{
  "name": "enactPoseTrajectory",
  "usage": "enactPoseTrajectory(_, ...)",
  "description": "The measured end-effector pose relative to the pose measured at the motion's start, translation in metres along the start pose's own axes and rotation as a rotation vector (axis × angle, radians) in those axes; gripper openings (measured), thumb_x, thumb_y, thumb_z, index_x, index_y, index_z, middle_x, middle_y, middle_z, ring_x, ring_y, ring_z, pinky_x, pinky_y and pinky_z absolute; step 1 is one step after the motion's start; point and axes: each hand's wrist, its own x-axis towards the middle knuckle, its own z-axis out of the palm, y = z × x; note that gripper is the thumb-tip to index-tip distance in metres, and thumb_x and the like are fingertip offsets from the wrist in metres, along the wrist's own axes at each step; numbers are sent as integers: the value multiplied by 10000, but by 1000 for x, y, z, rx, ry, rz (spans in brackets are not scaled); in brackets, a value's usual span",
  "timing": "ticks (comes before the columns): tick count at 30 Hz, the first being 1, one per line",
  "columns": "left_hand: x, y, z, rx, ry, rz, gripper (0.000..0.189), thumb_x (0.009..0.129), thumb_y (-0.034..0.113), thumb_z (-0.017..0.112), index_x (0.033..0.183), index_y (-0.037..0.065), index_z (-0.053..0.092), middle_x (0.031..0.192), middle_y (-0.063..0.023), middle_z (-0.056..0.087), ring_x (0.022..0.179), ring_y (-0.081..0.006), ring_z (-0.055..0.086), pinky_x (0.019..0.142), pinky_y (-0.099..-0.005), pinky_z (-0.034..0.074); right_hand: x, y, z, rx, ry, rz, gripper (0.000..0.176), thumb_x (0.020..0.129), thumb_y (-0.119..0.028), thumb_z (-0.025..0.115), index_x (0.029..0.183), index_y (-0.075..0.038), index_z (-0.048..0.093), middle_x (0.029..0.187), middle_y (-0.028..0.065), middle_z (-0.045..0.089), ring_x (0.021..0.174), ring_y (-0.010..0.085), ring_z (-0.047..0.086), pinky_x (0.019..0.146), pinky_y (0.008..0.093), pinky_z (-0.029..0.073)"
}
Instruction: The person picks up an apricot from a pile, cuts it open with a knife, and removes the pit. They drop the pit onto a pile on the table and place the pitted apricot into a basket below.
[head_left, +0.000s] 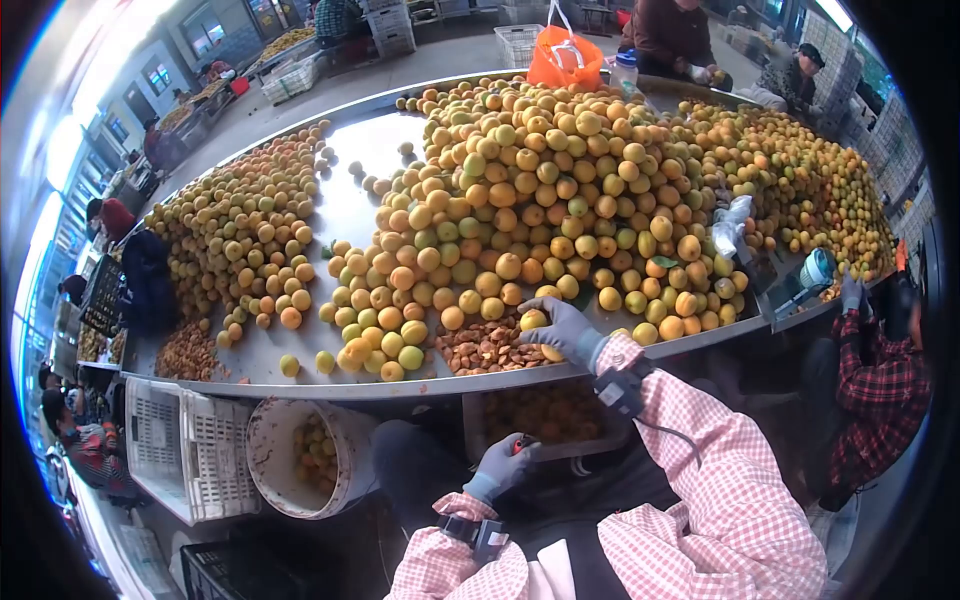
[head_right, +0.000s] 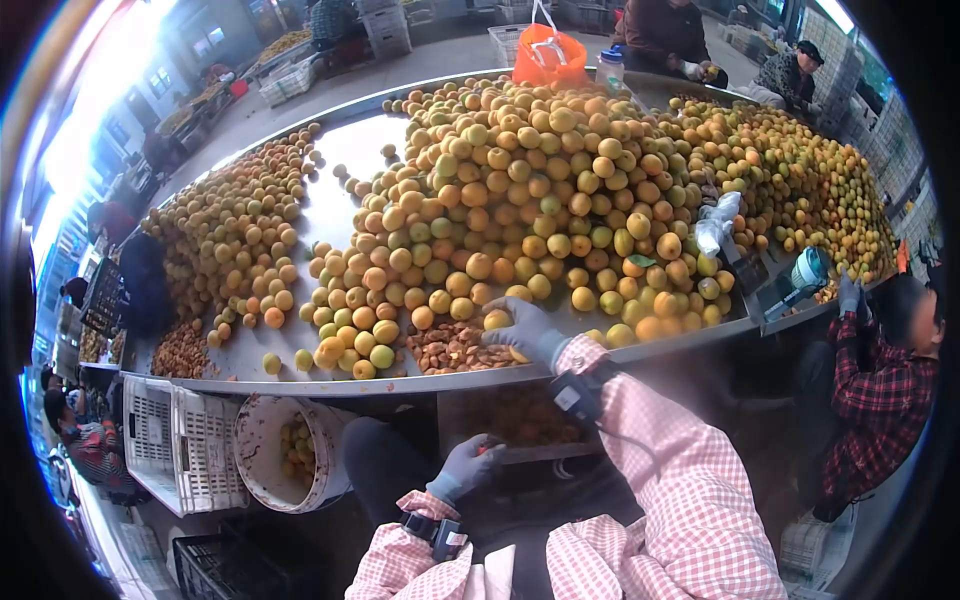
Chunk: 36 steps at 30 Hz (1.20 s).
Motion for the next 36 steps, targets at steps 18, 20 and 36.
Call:
enactPoseTrajectory(18,8,14,-4,65,-104,6,253,924,217,618,1114,51,605,793,3,587,657,-60,523,569,-199,422,27,-8,7,-125,67,64,204,914,-134,621,1095,-47,653,1017,27,660,900,113,608,792,280,495)
enactPoseTrajectory(20,6,17,-5,59,-109,16,256,924,217,617,1120,52,604,794,3,588,656,-59,523,563,-198,421,22,0,11,-439,79,-94,198,912,-162,630,1062,-35,663,974,30,673,866,114,614,771,286,496)
enactPoseTrajectory(36,-3,26,-11,-202,67,39,174,917,203,639,1053,96,625,665,42,522,478,-42,423,418,-195,324,-134,-60,8,-1177,-534,-59,385,861,-336,662,1171,-111,638,1029,66,681,946,197,647,857,343,503)
